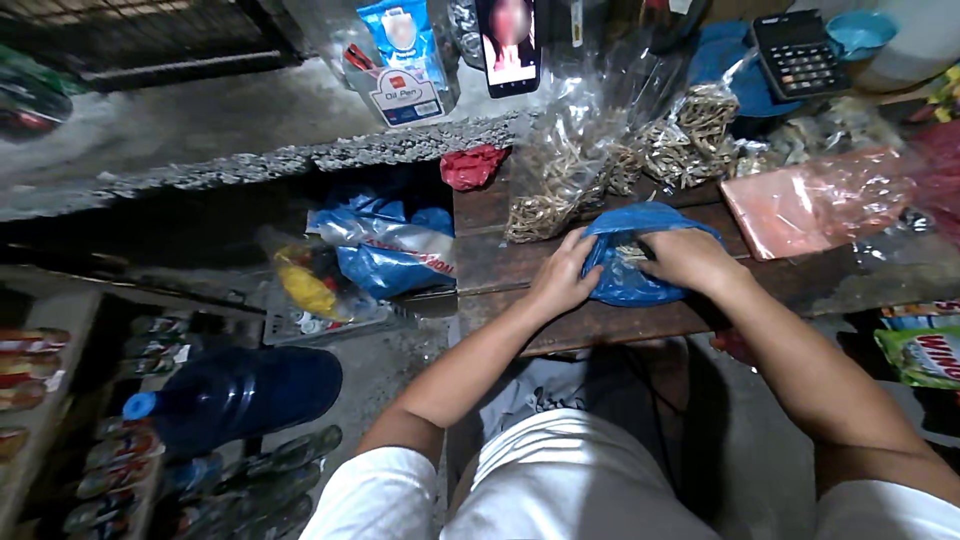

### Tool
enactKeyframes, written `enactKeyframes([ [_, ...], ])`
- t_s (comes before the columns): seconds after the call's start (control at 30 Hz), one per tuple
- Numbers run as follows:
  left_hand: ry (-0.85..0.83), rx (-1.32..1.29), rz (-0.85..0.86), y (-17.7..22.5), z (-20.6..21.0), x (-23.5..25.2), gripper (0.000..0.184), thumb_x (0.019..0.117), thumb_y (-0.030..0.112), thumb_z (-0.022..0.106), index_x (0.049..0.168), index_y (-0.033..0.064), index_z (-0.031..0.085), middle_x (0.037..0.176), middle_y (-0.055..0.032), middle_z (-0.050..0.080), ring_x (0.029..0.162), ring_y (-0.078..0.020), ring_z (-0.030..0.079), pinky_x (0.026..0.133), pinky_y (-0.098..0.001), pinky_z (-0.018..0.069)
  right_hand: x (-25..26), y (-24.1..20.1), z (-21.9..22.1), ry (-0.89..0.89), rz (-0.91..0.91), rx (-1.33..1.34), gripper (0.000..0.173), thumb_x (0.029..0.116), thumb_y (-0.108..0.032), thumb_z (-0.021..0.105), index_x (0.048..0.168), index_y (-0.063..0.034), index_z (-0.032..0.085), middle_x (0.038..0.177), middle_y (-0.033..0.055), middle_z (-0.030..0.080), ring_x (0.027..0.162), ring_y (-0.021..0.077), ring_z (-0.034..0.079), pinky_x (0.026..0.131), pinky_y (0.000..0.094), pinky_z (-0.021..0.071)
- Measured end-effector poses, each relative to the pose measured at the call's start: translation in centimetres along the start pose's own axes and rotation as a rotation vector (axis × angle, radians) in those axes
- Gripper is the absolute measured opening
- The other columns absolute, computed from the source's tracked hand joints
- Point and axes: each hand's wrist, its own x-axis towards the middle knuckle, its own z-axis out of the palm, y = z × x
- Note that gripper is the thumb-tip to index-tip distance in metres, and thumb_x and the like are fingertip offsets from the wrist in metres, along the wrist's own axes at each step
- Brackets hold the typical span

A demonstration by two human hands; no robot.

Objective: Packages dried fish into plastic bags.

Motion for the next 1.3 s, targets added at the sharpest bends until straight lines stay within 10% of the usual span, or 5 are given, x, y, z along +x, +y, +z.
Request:
enactKeyframes([
  [0.27,0.075,-0.021,0.037,-0.2,0.2,0.1,0.046,0.0958,0.007,0.064,0.138,-0.0096,0.055,0.147,-0.0274,0.049,0.123,-0.0370,0.061,0.101,-0.0496,0.0509,-0.4,0.5,-0.1,0.049,-0.039,0.030,0.022,0.1013,-0.012,0.061,0.116,0.0027,0.069,0.104,0.0288,0.070,0.103,0.0503,0.066,0.088,0.0677,0.0483],
  [0.43,0.065,-0.015,0.026,-0.3,0.2,0.1,0.045,0.0962,0.008,0.064,0.138,-0.0084,0.056,0.148,-0.0262,0.049,0.122,-0.0361,0.062,0.100,-0.0496,0.0520,-0.7,0.2,0.6,0.011,-0.032,-0.020,0.039,0.0963,-0.017,0.072,0.134,-0.0101,0.066,0.110,0.0262,0.071,0.107,0.0489,0.066,0.088,0.0683,0.0484],
  [0.9,0.153,-0.029,0.084,-0.2,0.3,-0.1,0.046,0.0943,0.008,0.066,0.136,-0.0104,0.056,0.147,-0.0283,0.048,0.121,-0.0368,0.062,0.099,-0.0489,0.0527,-0.9,1.9,-0.7,0.122,-0.246,0.186,0.016,0.0971,-0.003,0.065,0.112,0.0002,0.071,0.104,0.0244,0.071,0.103,0.0449,0.067,0.091,0.0670,0.0485],
  [1.07,0.101,-0.025,0.090,-0.4,0.4,-0.1,0.044,0.0941,0.009,0.067,0.133,-0.0091,0.058,0.149,-0.0273,0.046,0.122,-0.0367,0.061,0.097,-0.0494,0.0535,-1.5,0.7,0.0,-0.030,-0.051,0.036,0.047,0.0957,-0.018,0.073,0.140,-0.0093,0.060,0.124,0.0275,0.065,0.118,0.0485,0.061,0.096,0.0675,0.0455],
  [1.3,0.077,-0.015,0.076,-0.3,0.4,-0.1,0.047,0.0945,0.010,0.067,0.136,-0.0085,0.056,0.151,-0.0266,0.045,0.123,-0.0365,0.061,0.098,-0.0501,0.0529,-1.8,0.2,1.1,0.061,-0.010,-0.018,0.044,0.0979,-0.026,0.071,0.137,-0.0069,0.063,0.112,0.0295,0.069,0.107,0.0513,0.065,0.087,0.0693,0.0483],
])
